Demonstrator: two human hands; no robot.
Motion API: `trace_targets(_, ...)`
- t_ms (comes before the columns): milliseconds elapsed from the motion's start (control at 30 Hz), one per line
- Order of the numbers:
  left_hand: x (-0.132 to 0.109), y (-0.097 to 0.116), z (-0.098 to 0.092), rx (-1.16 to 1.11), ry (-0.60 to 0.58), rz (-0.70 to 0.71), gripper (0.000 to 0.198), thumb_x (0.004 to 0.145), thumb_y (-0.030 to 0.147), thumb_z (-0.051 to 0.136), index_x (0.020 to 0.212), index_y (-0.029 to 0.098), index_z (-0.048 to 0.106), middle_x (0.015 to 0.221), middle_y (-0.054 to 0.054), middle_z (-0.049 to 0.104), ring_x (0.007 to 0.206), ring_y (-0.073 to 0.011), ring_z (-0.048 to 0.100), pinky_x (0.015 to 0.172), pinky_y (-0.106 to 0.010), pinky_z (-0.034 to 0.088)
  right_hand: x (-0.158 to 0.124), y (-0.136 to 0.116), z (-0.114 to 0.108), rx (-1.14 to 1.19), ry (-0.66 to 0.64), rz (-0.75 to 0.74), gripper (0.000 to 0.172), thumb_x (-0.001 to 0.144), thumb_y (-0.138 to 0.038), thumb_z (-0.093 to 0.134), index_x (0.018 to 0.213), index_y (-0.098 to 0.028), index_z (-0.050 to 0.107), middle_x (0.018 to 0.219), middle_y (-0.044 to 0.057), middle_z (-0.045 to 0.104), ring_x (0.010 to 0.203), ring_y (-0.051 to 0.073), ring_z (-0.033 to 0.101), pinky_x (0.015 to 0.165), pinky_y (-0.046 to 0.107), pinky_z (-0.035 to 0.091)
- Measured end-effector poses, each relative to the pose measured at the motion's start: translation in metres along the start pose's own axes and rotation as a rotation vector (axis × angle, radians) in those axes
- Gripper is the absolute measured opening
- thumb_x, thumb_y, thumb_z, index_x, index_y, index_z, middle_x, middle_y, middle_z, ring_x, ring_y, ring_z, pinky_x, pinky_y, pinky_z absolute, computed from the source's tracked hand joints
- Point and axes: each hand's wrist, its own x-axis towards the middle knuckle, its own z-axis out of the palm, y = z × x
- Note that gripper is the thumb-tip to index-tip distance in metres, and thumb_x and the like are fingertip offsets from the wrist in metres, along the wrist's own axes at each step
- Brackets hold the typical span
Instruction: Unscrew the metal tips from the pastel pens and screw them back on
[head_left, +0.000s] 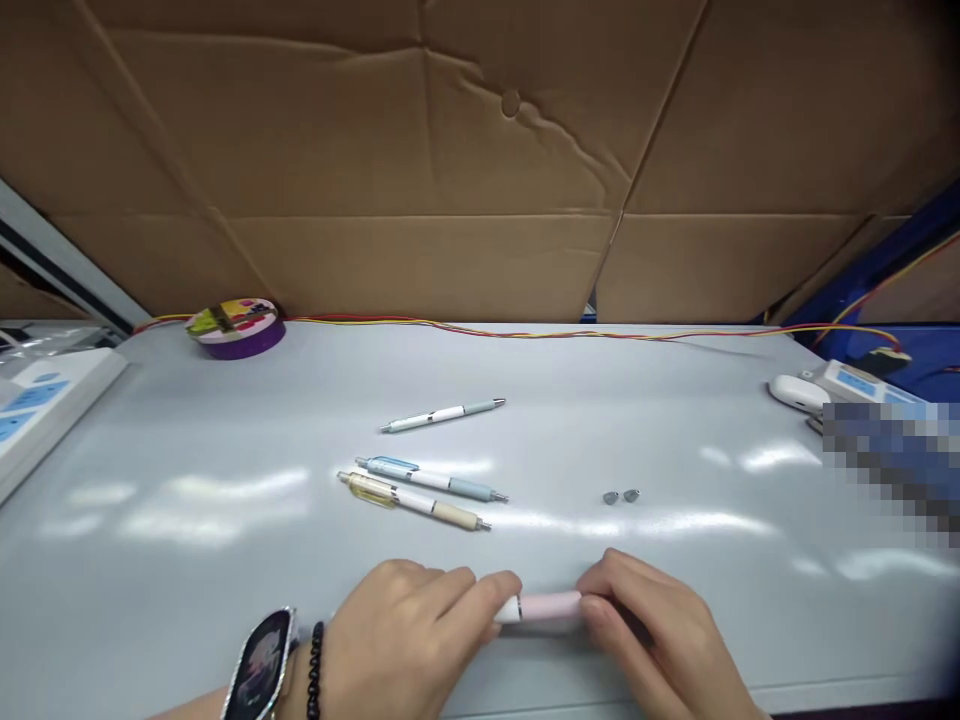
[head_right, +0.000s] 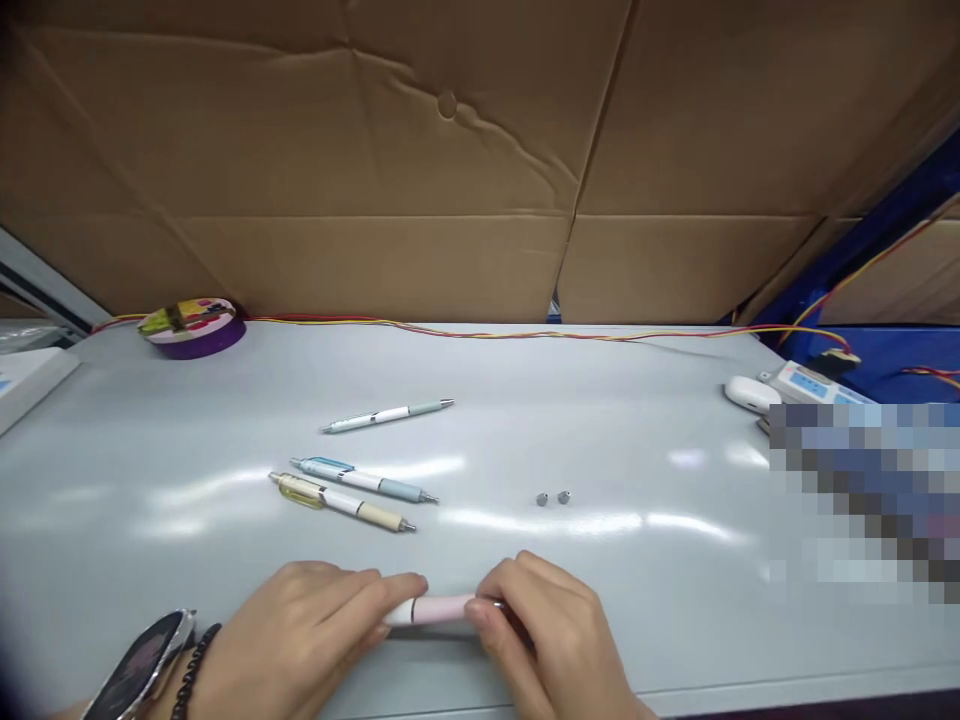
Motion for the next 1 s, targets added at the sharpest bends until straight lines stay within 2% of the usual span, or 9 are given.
trace_targets(200,0.0003,-0.0014,-0.0012,-0.02,0.003,-0.023,0.027,0.098,0.019,0.02,0.117,0.019,0.04,0.064,0.003,0.06,0.045,-0.0158,0.054,0.042,-0.025,0.036,0.0002,0.0027,-0.0009,0.108,0.053,-0.134,0.016,0.09,-0.014,0.05,0.102,-0.024,0.053,0.079,0.0,0.063,0.07,0.013,0.059,0.062,0.022,0.05)
trace_targets(367,0.0012,-0.0007,-0.0022,-0.033,0.027,0.003,0.026,0.098,0.02,0.019,0.112,0.019,0.041,0.062,0.004,0.058,0.042,-0.0149,0.051,0.041,-0.026,0.034,-0.002,-0.0004,-0.0059,0.029,0.032,-0.038,0.036,0.09,-0.053,0.041,0.101,-0.021,0.054,0.084,0.004,0.063,0.069,0.015,0.061,0.06,0.023,0.051)
trace_targets(467,0.0017,-0.0001,-0.0035,-0.02,0.037,0.009,0.028,0.098,0.02,0.017,0.113,0.019,0.041,0.061,0.004,0.058,0.042,-0.0145,0.051,0.041,-0.025,0.034,-0.0015,-0.0004,-0.0053,0.033,-0.01,-0.012,0.028,0.096,-0.036,0.036,0.082,-0.022,0.055,0.063,-0.001,0.054,0.055,0.012,0.053,0.051,0.022,0.045)
trace_targets(567,0.0012,-0.0006,-0.0034,-0.034,0.04,-0.013,0.028,0.098,0.019,0.018,0.113,0.019,0.041,0.06,0.004,0.057,0.043,-0.014,0.052,0.043,-0.024,0.034,0.0008,-0.0003,-0.0053,0.069,0.018,-0.064,0.012,0.092,-0.018,0.045,0.098,-0.023,0.055,0.078,0.001,0.062,0.069,0.013,0.058,0.062,0.021,0.049)
trace_targets(667,0.0001,-0.001,-0.0016,-0.045,0.063,-0.004,0.028,0.097,0.019,0.018,0.113,0.019,0.041,0.06,0.004,0.056,0.043,-0.0141,0.051,0.043,-0.024,0.033,0.0011,-0.0006,-0.0072,0.06,0.053,-0.051,0.026,0.091,-0.036,0.049,0.114,-0.023,0.05,0.098,0.006,0.063,0.086,0.016,0.061,0.072,0.023,0.051)
trace_targets(733,-0.0004,-0.0008,-0.0005,-0.026,0.076,0.004,0.029,0.097,0.017,0.017,0.113,0.019,0.041,0.06,0.004,0.056,0.042,-0.0142,0.049,0.042,-0.025,0.032,-0.0002,-0.0001,-0.0077,0.052,0.057,0.007,0.031,0.091,-0.046,0.045,0.109,-0.022,0.053,0.089,0.005,0.063,0.075,0.015,0.061,0.065,0.023,0.051)
trace_targets(833,-0.0007,-0.0004,0.0001,-0.015,0.068,-0.012,0.029,0.095,0.016,0.02,0.114,0.02,0.041,0.059,0.004,0.055,0.042,-0.0148,0.048,0.042,-0.025,0.031,-0.0022,0.0026,-0.0059,0.101,0.065,0.014,0.012,0.092,-0.027,0.046,0.089,-0.022,0.056,0.069,0.0,0.059,0.059,0.013,0.056,0.054,0.022,0.047)
trace_targets(933,-0.0006,-0.0003,-0.0009,-0.031,0.062,-0.024,0.029,0.093,0.014,0.023,0.115,0.02,0.04,0.06,0.004,0.055,0.042,-0.015,0.048,0.043,-0.025,0.032,-0.0026,0.0048,-0.0042,0.138,0.147,-0.08,0.017,0.087,-0.011,0.051,0.096,-0.024,0.057,0.078,0.002,0.062,0.071,0.014,0.06,0.06,0.022,0.049)
trace_targets(1000,-0.0002,-0.0004,-0.0021,-0.034,0.061,-0.027,0.03,0.092,0.012,0.024,0.115,0.02,0.04,0.061,0.004,0.055,0.043,-0.0151,0.049,0.043,-0.025,0.033,-0.0028,0.0042,-0.0048,0.12,0.158,-0.086,0.019,0.087,-0.018,0.054,0.105,-0.024,0.056,0.089,0.004,0.063,0.081,0.016,0.061,0.068,0.023,0.051)
